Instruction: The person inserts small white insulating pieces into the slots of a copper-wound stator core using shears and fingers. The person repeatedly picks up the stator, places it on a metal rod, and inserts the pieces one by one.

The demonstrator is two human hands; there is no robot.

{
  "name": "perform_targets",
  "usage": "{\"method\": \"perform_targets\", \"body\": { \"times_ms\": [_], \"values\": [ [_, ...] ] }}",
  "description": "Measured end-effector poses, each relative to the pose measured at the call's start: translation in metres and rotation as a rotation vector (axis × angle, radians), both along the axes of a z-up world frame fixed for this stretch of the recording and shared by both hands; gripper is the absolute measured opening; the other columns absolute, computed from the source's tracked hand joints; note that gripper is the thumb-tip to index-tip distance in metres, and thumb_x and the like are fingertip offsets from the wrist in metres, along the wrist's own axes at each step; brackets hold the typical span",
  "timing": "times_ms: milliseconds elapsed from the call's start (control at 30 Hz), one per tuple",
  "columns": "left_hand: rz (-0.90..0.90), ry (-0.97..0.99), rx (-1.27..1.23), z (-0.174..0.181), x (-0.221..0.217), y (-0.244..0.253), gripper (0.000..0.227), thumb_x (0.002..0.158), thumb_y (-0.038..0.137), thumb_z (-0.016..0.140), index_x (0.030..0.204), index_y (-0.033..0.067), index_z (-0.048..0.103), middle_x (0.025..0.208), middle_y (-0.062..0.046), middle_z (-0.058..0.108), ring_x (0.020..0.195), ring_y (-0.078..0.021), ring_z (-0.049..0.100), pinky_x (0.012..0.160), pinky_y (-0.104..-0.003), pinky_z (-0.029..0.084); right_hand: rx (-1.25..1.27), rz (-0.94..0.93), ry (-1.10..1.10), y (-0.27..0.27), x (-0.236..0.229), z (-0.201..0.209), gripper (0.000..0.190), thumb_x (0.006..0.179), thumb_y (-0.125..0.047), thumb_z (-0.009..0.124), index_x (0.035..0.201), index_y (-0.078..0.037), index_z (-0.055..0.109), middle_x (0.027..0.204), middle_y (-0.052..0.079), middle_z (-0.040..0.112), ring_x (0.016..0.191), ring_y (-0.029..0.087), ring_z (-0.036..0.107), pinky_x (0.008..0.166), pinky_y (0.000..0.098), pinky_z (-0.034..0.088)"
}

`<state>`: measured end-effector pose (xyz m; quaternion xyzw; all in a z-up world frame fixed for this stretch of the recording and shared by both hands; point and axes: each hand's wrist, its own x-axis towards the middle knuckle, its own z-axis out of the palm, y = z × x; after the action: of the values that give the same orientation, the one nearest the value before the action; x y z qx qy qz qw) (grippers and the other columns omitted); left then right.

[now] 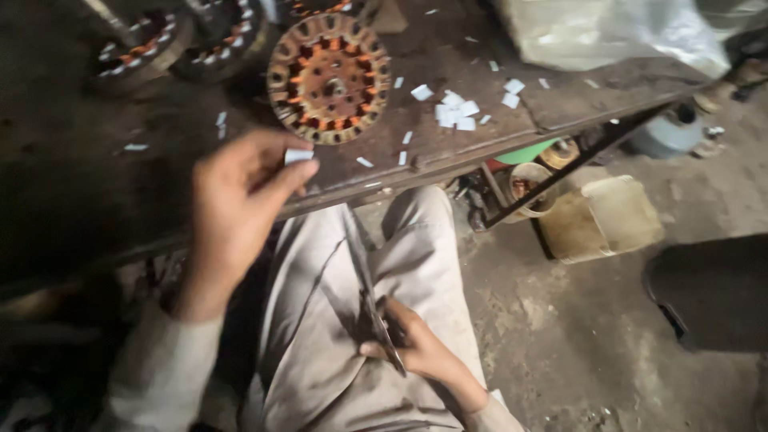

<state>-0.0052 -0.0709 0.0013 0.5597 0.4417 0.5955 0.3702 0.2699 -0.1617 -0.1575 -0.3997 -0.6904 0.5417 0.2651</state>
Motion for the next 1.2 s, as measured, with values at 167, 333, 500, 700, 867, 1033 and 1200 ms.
{"method": "perform_targets", "body": {
  "times_ms": [167,333,500,700,867,1033,1200],
  "values": [
    [0.228,-0.243,-0.112,-0.048,0.003,-0.047,0.019,0.099,0.001,0.07,0.118,-0.0008,0.072,0.102,-0.005,0.075,0.09,-0.0093,0.071,0.085,-0.024,0.058,-0.168,-0.003,0.276,0.017,-0.046,-0.037,0.056,0.08,-0.041,0.086,0.113,-0.004,0.06,0.096,-0.001,0.057,0.089,0.011,0.052,0.078,0.0257,0.045],
    [0.298,-0.326,-0.108,-0.087,0.02,-0.046,0.022,0.095,-0.002,0.073,0.117,-0.0028,0.072,0.106,-0.005,0.075,0.089,-0.0086,0.069,0.082,-0.023,0.057,-0.103,0.067,0.313,0.029,-0.052,-0.058,0.072,0.075,-0.054,0.086,0.116,-0.008,0.051,0.099,-0.005,0.049,0.09,0.006,0.046,0.079,0.0221,0.042],
    [0.317,-0.32,-0.095,-0.094,0.028,-0.044,0.023,0.097,-0.001,0.07,0.12,-0.0043,0.071,0.111,-0.006,0.075,0.095,-0.008,0.069,0.087,-0.023,0.056,-0.104,-0.075,0.1,0.026,-0.054,-0.046,0.046,0.08,-0.034,0.087,0.091,-0.008,0.051,0.077,-0.003,0.052,0.07,0.006,0.049,0.062,0.024,0.042],
    [0.362,-0.286,-0.143,-0.091,0.028,-0.048,0.021,0.098,-0.001,0.071,0.118,-0.0045,0.072,0.109,-0.005,0.075,0.088,-0.0073,0.068,0.08,-0.021,0.053,-0.06,-0.156,0.009,0.026,-0.065,-0.023,0.042,0.084,-0.019,0.087,0.077,-0.007,0.047,0.059,-0.002,0.054,0.054,0.005,0.054,0.047,0.0245,0.043],
    [0.362,-0.289,-0.177,-0.09,0.029,-0.048,0.021,0.096,0.0,0.073,0.117,-0.0035,0.073,0.105,-0.004,0.076,0.087,-0.0066,0.07,0.08,-0.02,0.055,-0.104,-0.175,-0.007,0.025,-0.073,-0.015,0.039,0.085,-0.019,0.084,0.077,-0.006,0.048,0.057,-0.003,0.055,0.051,0.005,0.057,0.045,0.0251,0.045],
    [0.385,-0.276,-0.17,-0.088,0.03,-0.048,0.021,0.096,0.0,0.074,0.117,-0.0038,0.074,0.105,-0.005,0.076,0.086,-0.0067,0.068,0.079,-0.02,0.054,-0.127,-0.165,-0.015,0.028,-0.078,-0.013,0.031,0.09,-0.017,0.076,0.072,-0.006,0.054,0.054,-0.003,0.059,0.049,0.006,0.061,0.045,0.026,0.048],
    [0.383,-0.32,-0.159,-0.091,0.033,-0.048,0.021,0.097,0.001,0.073,0.117,-0.0038,0.073,0.106,-0.005,0.076,0.088,-0.0072,0.069,0.081,-0.021,0.055,-0.054,-0.186,-0.03,0.027,-0.074,-0.024,0.036,0.09,-0.016,0.078,0.068,-0.006,0.052,0.052,-0.003,0.052,0.048,0.006,0.05,0.045,0.0264,0.04]
  ]
}}
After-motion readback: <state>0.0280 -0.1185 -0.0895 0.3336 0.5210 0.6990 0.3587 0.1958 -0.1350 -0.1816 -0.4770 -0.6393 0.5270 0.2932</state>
